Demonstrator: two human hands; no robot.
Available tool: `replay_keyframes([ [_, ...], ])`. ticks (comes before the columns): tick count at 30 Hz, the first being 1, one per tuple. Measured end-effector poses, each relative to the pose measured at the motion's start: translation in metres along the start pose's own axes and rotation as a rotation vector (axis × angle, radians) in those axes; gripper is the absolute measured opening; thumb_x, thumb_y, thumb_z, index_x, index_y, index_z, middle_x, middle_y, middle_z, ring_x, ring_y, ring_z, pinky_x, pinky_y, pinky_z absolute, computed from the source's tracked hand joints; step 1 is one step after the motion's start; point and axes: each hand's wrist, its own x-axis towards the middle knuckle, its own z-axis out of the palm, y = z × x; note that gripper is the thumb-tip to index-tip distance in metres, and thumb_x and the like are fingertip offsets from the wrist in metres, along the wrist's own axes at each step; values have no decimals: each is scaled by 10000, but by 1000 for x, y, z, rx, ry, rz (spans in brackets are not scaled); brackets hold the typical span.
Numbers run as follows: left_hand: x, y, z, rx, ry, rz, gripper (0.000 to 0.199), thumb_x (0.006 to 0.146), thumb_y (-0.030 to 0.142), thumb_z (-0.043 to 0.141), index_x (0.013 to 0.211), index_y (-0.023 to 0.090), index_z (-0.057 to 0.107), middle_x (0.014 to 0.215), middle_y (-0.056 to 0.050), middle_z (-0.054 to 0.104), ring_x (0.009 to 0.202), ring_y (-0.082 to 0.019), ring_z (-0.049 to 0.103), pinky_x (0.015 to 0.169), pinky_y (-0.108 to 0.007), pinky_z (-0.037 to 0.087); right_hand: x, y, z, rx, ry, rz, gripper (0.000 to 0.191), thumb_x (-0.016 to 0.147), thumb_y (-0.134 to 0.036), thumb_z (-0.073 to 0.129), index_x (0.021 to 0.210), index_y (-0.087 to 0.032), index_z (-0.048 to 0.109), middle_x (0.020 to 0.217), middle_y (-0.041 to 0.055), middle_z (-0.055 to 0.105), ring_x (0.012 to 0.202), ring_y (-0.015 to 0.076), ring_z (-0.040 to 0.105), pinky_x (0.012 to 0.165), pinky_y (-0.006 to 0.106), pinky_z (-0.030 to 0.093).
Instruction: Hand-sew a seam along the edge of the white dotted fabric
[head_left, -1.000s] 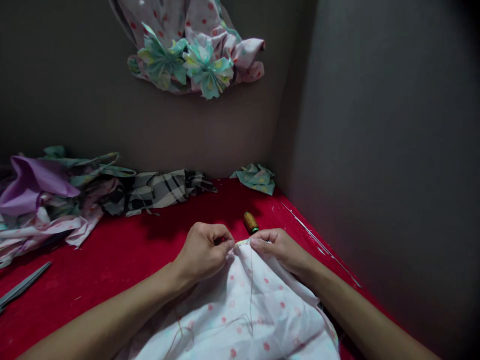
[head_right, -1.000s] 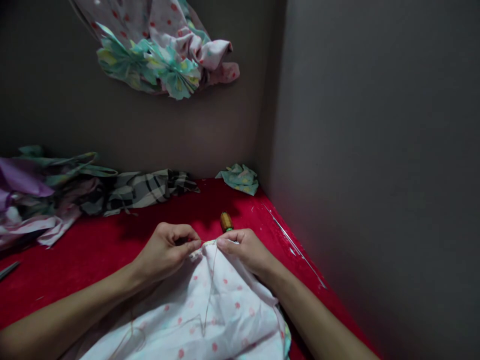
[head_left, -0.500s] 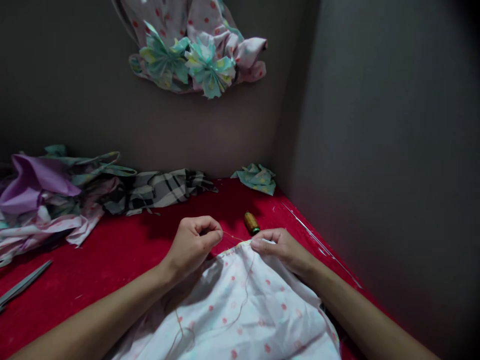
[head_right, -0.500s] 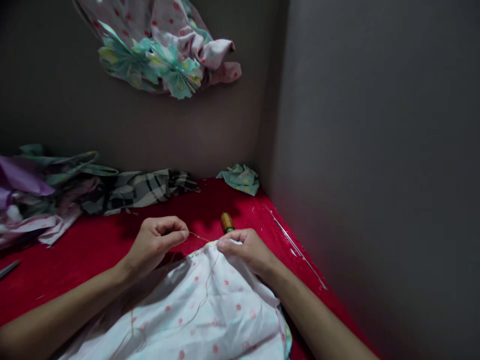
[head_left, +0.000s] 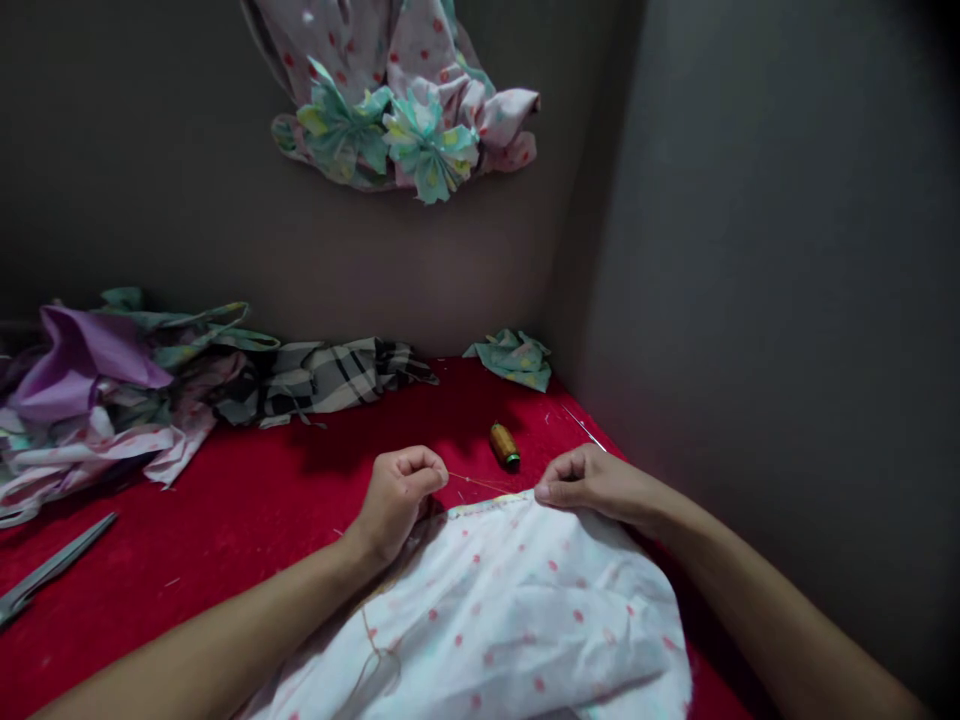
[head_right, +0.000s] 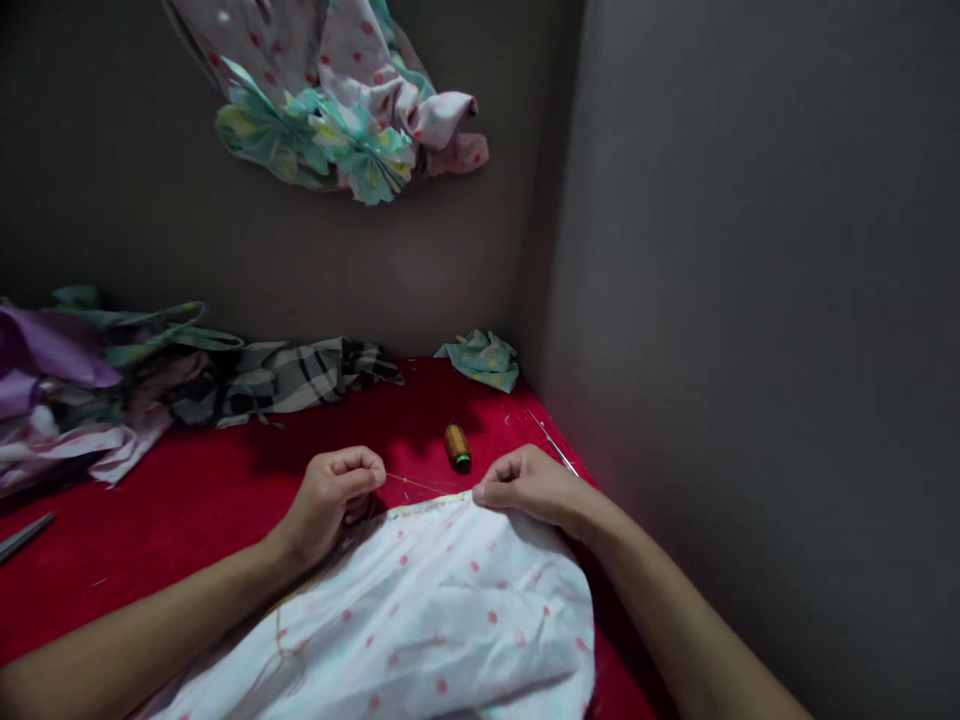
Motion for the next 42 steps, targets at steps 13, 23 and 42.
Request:
replay_keyframes([
  [13,-55,25,-19,-25,-22,50,86,591,179,577,553,122,524,362,82,336,329,-26,218,333,-162,146,-41,-40,100,323,5,-145,378,619,-181,587,991,-162,528,937,67,582,595,100,542,471,217,421],
  [23,-119,-12,-27,-185,-50,-142,131,642,202,558,568,142,468,367,88,285,323,-26,183,336,-178,93,-65,-7,134,299,-30,-173,183,643,-309,616,713,-145,574,508,-26,521,402,84,462,409,222,382],
  [42,-113,-10,-25,-128,-82,-148,113,643,197,556,579,137,484,385,79,303,347,-28,191,350,-185,107,-68,-4,140,218,-18,-238,184,671,-297,583,670,-114,602,459,-28,467,396,67,389,392,196,311],
])
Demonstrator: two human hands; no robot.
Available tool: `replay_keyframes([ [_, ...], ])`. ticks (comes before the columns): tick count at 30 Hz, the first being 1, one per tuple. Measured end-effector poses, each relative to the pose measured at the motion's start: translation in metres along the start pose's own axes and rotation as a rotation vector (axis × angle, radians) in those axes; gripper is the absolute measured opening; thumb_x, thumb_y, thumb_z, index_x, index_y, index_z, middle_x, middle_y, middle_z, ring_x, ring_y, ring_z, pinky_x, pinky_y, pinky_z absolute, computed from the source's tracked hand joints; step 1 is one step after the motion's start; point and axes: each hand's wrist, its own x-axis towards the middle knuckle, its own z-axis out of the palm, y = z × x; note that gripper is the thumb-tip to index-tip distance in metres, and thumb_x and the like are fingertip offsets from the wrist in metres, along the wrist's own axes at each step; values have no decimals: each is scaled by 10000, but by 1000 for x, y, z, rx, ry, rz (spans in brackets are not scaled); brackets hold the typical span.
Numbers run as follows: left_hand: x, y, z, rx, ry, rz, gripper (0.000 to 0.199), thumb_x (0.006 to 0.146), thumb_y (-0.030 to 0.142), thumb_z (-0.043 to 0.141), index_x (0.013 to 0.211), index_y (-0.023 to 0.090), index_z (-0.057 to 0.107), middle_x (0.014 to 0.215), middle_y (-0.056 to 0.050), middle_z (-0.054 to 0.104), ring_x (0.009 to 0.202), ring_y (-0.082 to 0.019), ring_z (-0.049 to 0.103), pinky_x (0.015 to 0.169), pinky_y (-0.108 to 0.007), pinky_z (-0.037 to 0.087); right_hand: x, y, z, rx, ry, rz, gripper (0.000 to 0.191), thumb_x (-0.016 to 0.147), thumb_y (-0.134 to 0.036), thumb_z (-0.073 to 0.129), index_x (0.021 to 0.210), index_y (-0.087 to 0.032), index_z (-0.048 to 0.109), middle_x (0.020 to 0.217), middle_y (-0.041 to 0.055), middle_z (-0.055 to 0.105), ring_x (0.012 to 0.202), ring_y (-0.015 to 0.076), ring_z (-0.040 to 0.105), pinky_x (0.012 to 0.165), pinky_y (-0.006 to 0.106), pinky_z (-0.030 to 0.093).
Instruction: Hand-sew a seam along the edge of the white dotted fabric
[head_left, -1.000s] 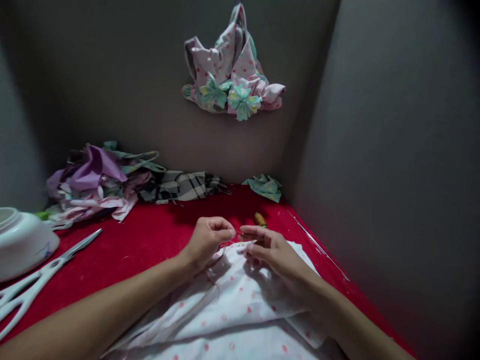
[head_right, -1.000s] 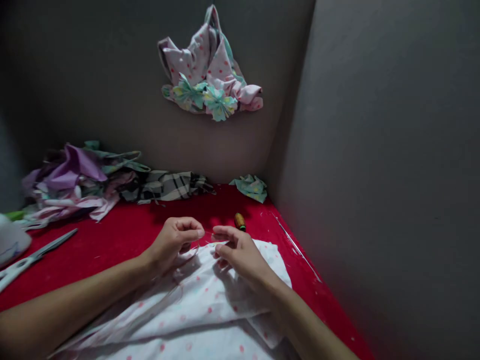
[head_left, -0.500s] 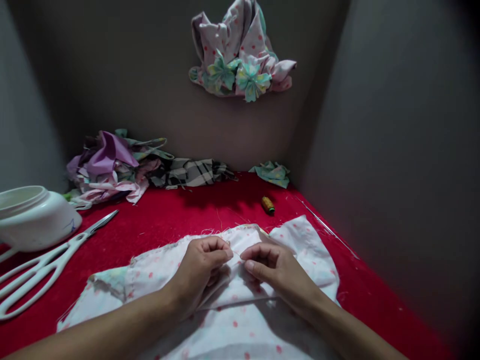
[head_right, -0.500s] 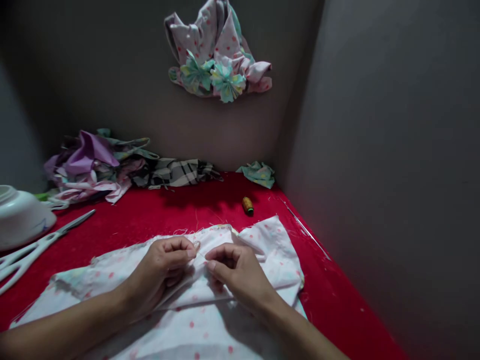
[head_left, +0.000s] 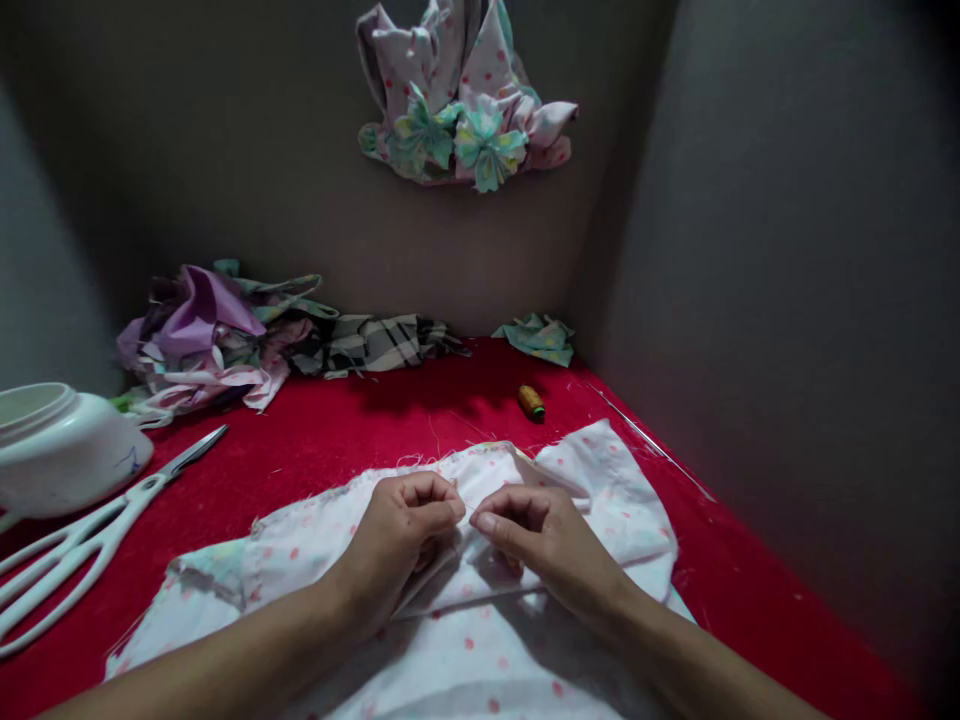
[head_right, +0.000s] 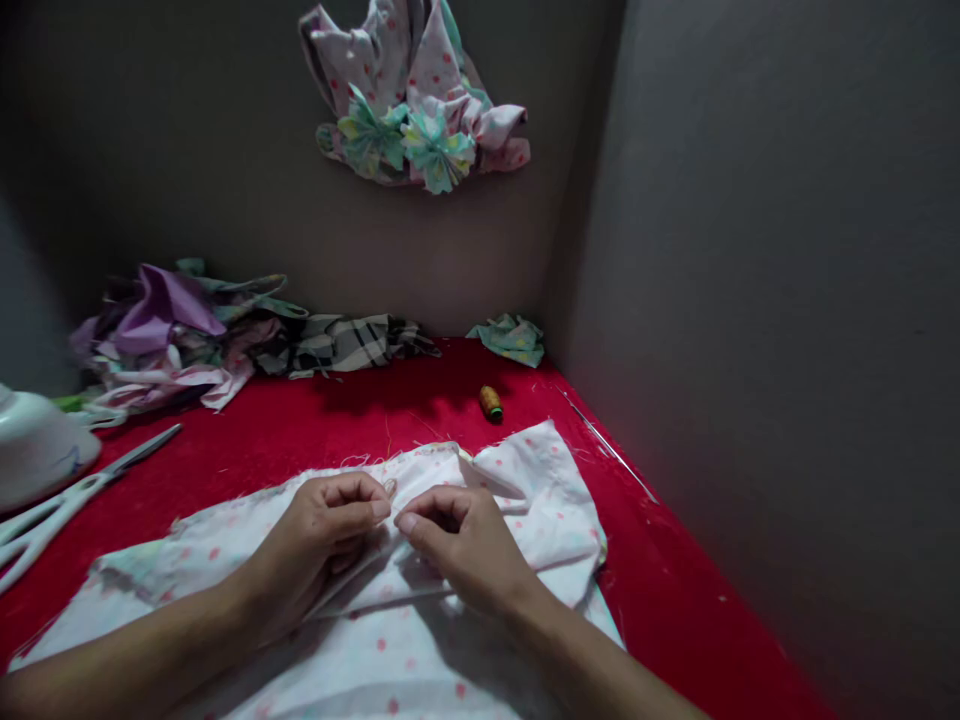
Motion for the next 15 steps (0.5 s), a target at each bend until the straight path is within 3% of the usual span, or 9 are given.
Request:
replay_keyframes([
  [7,2,-1,-1,-159,54,14,77,618,127,502,554,144,461,393,81,267,349,-30,198,352,-173,135,1,0,1,130,144,43,144,661,-252,580,590,-128,562,399,-51,449,320,55,388,325,169,309],
  [11,2,1,0,-192,59,-12,99,621,124,514,548,146,451,388,84,251,344,-30,187,352,-177,127,1,-1,-2,310,190,127,162,697,-304,551,715,-144,546,423,-48,499,286,53,406,285,148,308],
  [15,3,1,1,-171,67,-16,97,627,131,520,550,143,463,395,79,264,348,-31,197,350,-175,130,0,2,-1,328,229,140,207,732,-362,517,787,-162,530,399,-64,491,257,45,371,245,121,266],
])
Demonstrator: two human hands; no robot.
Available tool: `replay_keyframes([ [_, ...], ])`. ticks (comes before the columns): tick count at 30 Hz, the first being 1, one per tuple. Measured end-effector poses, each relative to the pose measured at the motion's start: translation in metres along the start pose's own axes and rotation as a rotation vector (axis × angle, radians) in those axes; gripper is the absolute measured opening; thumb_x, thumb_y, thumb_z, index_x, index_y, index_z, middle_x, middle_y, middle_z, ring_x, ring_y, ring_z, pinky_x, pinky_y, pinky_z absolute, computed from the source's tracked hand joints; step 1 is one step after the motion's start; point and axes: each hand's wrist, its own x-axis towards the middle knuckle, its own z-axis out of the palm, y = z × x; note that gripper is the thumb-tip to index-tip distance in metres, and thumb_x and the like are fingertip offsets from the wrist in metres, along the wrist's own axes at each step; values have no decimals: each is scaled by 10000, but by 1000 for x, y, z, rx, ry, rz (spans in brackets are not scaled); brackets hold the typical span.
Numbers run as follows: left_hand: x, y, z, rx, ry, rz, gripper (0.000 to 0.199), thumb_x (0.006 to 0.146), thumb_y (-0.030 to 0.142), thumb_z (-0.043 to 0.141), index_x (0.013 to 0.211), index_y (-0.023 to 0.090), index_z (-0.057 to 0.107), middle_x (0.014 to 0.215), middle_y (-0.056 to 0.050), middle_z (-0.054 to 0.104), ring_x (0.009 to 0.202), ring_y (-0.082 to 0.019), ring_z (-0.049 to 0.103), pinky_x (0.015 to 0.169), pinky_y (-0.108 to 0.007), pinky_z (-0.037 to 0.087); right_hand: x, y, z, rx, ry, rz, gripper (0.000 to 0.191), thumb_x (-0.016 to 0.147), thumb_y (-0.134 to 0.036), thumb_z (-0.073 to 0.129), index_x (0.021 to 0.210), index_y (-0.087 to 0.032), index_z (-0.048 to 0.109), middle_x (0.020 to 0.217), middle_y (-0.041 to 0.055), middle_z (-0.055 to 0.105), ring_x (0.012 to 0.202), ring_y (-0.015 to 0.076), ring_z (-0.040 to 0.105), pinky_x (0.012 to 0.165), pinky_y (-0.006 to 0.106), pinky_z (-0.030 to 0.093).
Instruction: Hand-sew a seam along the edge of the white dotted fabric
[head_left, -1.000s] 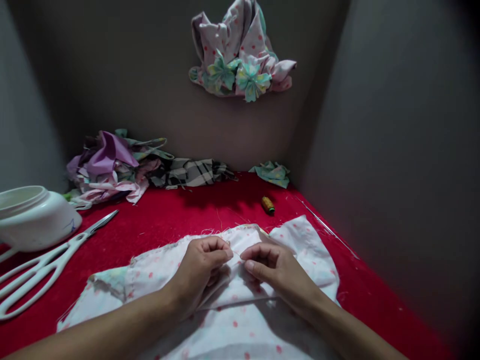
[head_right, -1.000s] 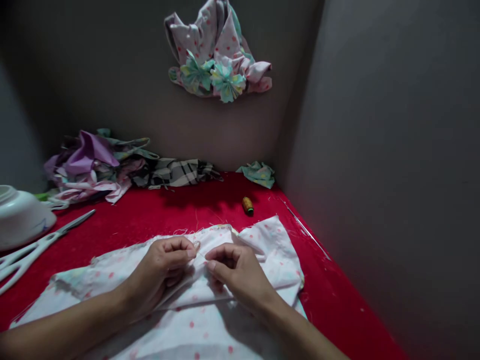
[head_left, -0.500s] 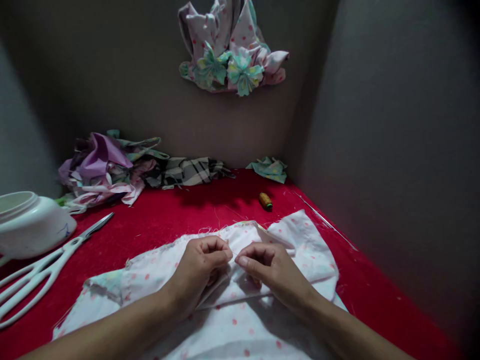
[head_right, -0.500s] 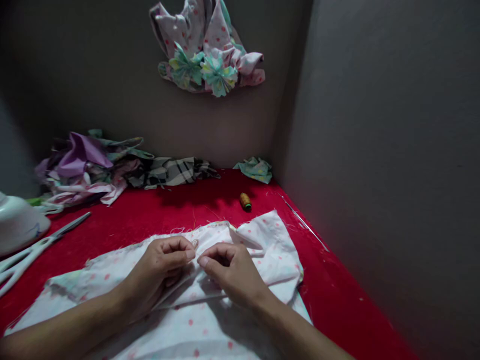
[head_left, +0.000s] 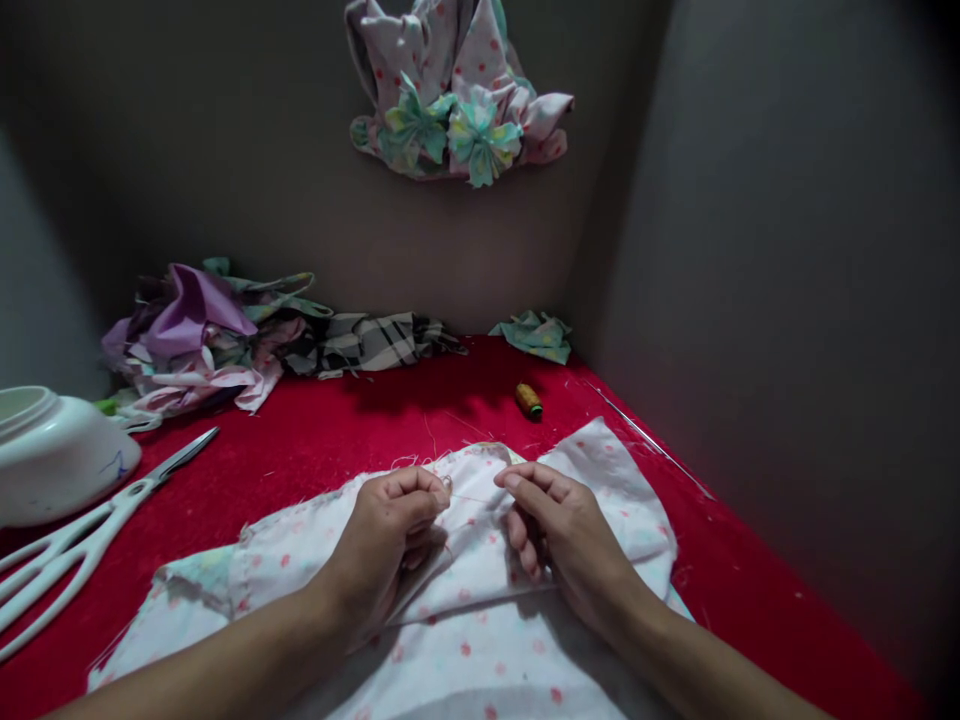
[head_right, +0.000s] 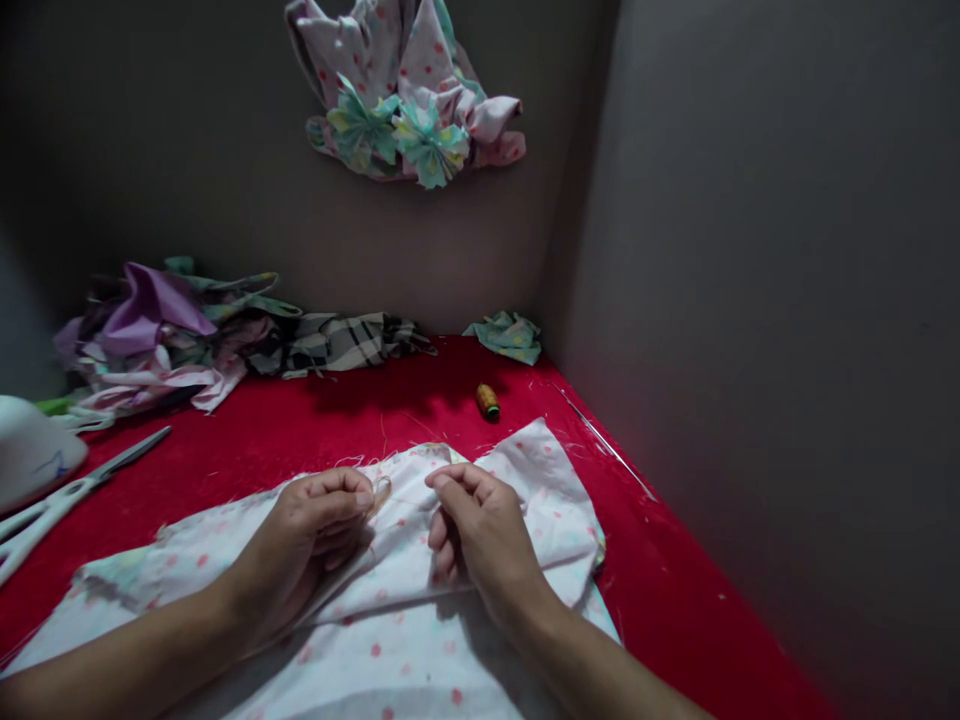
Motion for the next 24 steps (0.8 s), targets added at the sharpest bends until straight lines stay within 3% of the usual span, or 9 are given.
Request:
replay_keyframes([
  [4,0,-1,-2,-1,-6,-9,99,629,130,517,546,144,464,395,79,253,350,-32,190,349,-175,129,-2,-3,1,-61,-6,-52,212,741,-382,509,778,-175,533,591,-19,593,297,41,417,262,136,294],
  [6,-1,-1,-2,-7,-4,-11,97,632,135,521,552,144,466,399,79,250,354,-31,184,349,-174,126,-1,-14,-8,-166,49,-183,213,731,-372,532,785,-169,565,727,14,617,364,45,462,303,147,324],
  [10,0,0,-2,-9,0,-14,113,636,156,536,551,146,463,400,81,241,358,-33,177,345,-171,131,14,-48,-53,-331,440,-582,230,700,-353,579,858,-187,596,761,18,620,531,91,538,498,205,436],
  [13,1,1,-1,-2,-7,-13,121,632,168,542,545,145,461,403,81,239,361,-33,176,343,-166,134,30,-61,-95,-404,572,-531,308,658,-380,605,892,-181,586,848,54,633,754,166,583,657,264,454],
  [17,1,2,0,4,-5,-20,127,621,170,541,529,144,457,401,81,234,361,-32,173,341,-163,131,41,-54,-114,-599,358,-119,409,688,-497,513,844,-132,611,852,112,647,772,222,587,636,303,448],
  [21,0,2,0,10,-4,-27,127,622,185,547,535,148,461,396,81,234,360,-36,175,341,-166,129,40,-50,-105,-714,253,-83,426,611,-455,615,897,-139,624,951,97,636,870,245,563,676,285,432],
  [24,1,2,0,15,-6,-32,137,624,185,552,536,148,454,400,82,229,363,-36,178,345,-166,130,35,-54,-103,-649,50,-10,344,575,-391,662,811,-142,636,786,60,668,710,212,600,570,252,436],
])
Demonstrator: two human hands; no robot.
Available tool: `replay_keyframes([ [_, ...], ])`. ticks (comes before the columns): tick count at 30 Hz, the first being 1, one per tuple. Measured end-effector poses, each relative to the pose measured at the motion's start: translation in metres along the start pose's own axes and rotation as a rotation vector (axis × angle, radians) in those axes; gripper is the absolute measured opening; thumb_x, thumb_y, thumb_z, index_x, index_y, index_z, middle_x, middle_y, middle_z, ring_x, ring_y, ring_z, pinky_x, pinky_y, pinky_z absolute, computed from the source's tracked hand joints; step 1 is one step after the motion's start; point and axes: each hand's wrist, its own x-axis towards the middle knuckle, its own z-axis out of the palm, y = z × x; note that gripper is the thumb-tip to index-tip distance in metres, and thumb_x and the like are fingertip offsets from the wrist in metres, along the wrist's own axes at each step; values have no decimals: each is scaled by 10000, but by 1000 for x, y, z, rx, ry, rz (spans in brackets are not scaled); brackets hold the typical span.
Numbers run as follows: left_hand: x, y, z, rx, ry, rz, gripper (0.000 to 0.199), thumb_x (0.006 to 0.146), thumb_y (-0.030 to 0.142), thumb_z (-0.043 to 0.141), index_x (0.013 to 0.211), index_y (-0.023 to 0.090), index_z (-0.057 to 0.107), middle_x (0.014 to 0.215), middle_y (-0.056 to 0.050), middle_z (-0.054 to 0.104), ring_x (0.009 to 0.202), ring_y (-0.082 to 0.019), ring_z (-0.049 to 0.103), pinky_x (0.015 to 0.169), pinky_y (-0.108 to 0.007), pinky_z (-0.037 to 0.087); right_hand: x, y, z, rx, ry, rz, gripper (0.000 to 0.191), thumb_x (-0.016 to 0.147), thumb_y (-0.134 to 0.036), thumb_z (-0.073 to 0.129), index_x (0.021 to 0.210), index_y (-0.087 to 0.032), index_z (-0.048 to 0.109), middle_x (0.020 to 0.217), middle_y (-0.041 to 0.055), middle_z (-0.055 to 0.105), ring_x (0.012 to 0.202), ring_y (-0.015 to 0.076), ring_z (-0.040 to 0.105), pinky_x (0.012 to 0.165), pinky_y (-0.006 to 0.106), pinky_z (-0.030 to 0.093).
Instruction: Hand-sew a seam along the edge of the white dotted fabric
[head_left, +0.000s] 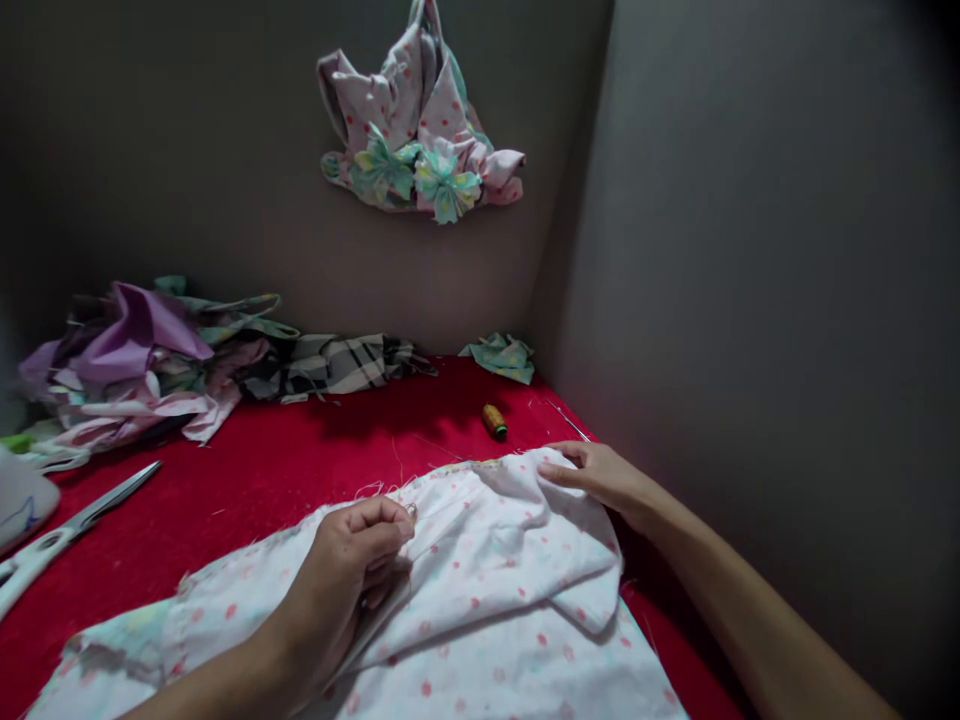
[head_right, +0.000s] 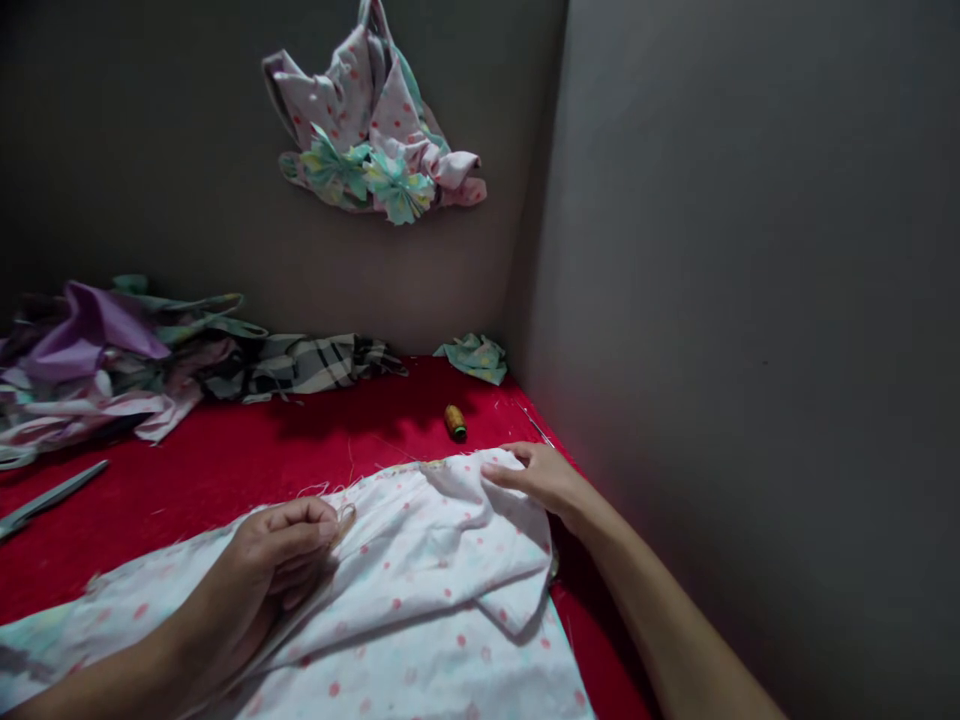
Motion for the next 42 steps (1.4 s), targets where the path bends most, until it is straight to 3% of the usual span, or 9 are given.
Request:
replay_keyframes([
  [2,1,0,0,7,-4,0,136,623,186,555,538,147,457,399,84,226,362,-36,178,345,-165,132,-3,1,-2,85,-97,51,298,557,-353,683,753,-136,629,686,45,666,621,193,603,529,243,436],
  [4,1,0,0,15,-2,3,135,623,195,561,542,146,464,397,83,233,362,-36,181,345,-165,136,-5,3,-3,183,-108,88,287,541,-314,700,748,-131,622,664,47,667,603,192,609,539,252,450],
  [9,0,0,1,26,12,14,164,625,205,570,526,145,454,403,80,244,362,-33,183,344,-163,142,-11,3,1,459,-122,-1,313,564,-235,691,847,-139,599,686,37,669,612,182,615,565,268,466],
  [13,-1,0,0,30,14,10,155,629,202,568,535,145,459,401,82,244,358,-32,182,341,-162,141,-15,-2,2,671,-208,33,261,595,-192,670,842,-150,597,699,39,672,593,172,619,588,285,477],
  [17,-1,1,1,41,15,6,141,633,197,563,545,143,468,398,83,238,358,-32,179,342,-161,141,-12,0,3,778,-142,143,266,554,-132,687,803,-142,594,648,48,666,556,172,616,585,293,488],
  [23,-1,1,1,52,15,15,150,643,195,563,543,142,464,400,84,241,357,-29,186,346,-157,156,-7,3,3,814,120,52,421,499,-49,696,884,-170,576,592,-9,644,513,148,597,507,251,470],
  [32,-1,-1,1,81,9,30,158,649,211,566,548,138,469,407,78,265,362,-28,199,346,-152,154,-15,-3,-5,757,-96,55,130,567,-150,694,682,-120,640,606,44,670,562,163,614,582,264,471],
  [34,-1,0,1,83,11,27,162,649,214,568,547,137,468,407,79,263,361,-28,198,346,-152,154,-16,-4,-5,722,-116,48,137,582,-193,693,685,-115,646,620,55,673,561,161,612,590,268,467],
  [42,0,-1,1,50,15,25,154,631,206,585,548,138,474,396,82,259,354,-27,203,346,-152,159,-18,-8,-2,730,180,-47,240,480,-203,760,642,-157,588,552,-18,633,475,105,565,489,209,439],
])
